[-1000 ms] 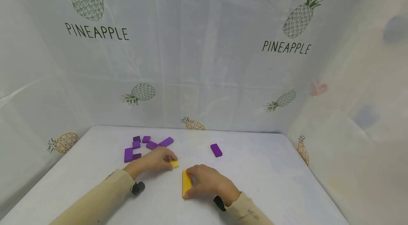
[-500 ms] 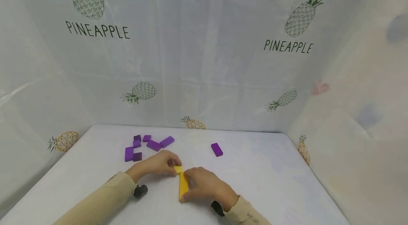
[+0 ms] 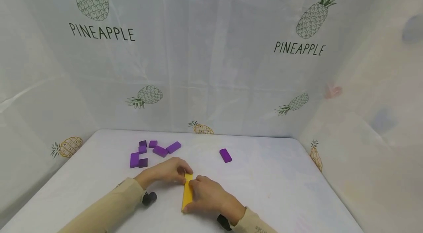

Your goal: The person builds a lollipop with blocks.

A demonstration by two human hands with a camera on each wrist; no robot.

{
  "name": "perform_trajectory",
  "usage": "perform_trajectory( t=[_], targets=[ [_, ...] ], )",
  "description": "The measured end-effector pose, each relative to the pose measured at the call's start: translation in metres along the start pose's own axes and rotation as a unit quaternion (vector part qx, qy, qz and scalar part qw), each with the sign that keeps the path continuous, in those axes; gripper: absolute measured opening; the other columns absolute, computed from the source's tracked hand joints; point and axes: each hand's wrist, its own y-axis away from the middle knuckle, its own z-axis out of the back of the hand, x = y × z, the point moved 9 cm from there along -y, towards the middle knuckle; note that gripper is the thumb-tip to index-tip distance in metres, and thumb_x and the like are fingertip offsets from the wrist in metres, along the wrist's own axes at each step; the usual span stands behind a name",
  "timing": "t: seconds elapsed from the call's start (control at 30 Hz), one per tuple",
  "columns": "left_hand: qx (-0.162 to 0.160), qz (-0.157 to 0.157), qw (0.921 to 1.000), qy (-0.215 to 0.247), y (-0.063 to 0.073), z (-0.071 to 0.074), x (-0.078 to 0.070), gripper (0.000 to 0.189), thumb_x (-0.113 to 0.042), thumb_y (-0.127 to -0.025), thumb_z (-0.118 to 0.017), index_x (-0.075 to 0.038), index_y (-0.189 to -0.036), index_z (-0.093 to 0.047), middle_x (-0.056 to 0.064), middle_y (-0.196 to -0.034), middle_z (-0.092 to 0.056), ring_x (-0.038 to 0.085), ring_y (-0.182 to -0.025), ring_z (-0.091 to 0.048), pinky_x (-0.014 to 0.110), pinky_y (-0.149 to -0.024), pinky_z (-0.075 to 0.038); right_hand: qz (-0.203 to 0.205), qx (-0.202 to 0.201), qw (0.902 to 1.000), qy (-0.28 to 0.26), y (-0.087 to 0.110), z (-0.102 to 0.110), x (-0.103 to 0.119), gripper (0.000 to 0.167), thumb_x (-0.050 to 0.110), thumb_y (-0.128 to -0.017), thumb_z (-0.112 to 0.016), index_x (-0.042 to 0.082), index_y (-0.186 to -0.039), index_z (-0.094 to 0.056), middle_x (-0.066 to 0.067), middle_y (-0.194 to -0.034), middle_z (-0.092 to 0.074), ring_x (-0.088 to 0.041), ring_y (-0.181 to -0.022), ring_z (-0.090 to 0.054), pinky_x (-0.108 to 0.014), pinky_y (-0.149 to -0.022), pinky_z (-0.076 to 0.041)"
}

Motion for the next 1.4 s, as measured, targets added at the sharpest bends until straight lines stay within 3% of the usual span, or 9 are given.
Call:
perform_trajectory(
  t=[0.37, 0.73, 1.0, 1.4],
  targets=[
    [0.002, 0.022, 0.9995, 0.025, -0.001, -0.001, 0.006, 0.028, -0.005, -0.077, -0.078, -0.016, -0.103, -0.073, -0.009, -0.092, -0.066, 0.010, -0.073, -0.057, 0.022, -0.067, -0.051, -0.002, 0.013, 0.9999, 0.010, 0.001, -0.002, 0.001, 0.092, 0.074, -0.066, -0.067, 0.008, -0.130, -0.056, 0.005, -0.110, -0.056, -0.003, -0.087, -0.049, -0.026, -0.082, -0.049],
    [0.001, 0.029, 0.9986, 0.044, -0.004, -0.001, 0.011, 0.026, -0.003, -0.079, -0.076, -0.016, -0.100, -0.073, -0.008, -0.089, -0.066, 0.011, -0.073, -0.058, 0.023, -0.066, -0.052, -0.001, -0.013, 0.9999, 0.009, 0.001, -0.001, 0.000, 0.090, 0.075, -0.065, -0.067, 0.009, -0.125, -0.058, 0.002, -0.110, -0.055, -0.006, -0.089, -0.050, -0.026, -0.081, -0.050],
    [0.006, 0.033, 0.9983, 0.048, -0.005, -0.002, 0.012, 0.025, -0.003, -0.079, -0.077, -0.016, -0.100, -0.073, -0.005, -0.085, -0.065, 0.012, -0.071, -0.056, 0.023, -0.065, -0.051, 0.000, -0.032, 0.9995, 0.007, 0.001, 0.002, 0.003, 0.094, 0.076, -0.064, -0.067, 0.006, -0.127, -0.058, -0.002, -0.122, -0.053, -0.012, -0.102, -0.053, -0.031, -0.090, -0.049],
    [0.010, 0.025, 0.9985, 0.047, -0.009, 0.000, 0.013, 0.023, -0.003, -0.077, -0.078, -0.016, -0.095, -0.071, -0.005, -0.081, -0.064, 0.012, -0.070, -0.055, 0.024, -0.065, -0.051, -0.010, -0.011, 0.9997, 0.021, -0.001, 0.000, -0.003, 0.098, 0.082, -0.062, -0.061, 0.011, -0.130, -0.057, -0.002, -0.134, -0.051, -0.018, -0.115, -0.053, -0.039, -0.094, -0.048]
  ],
)
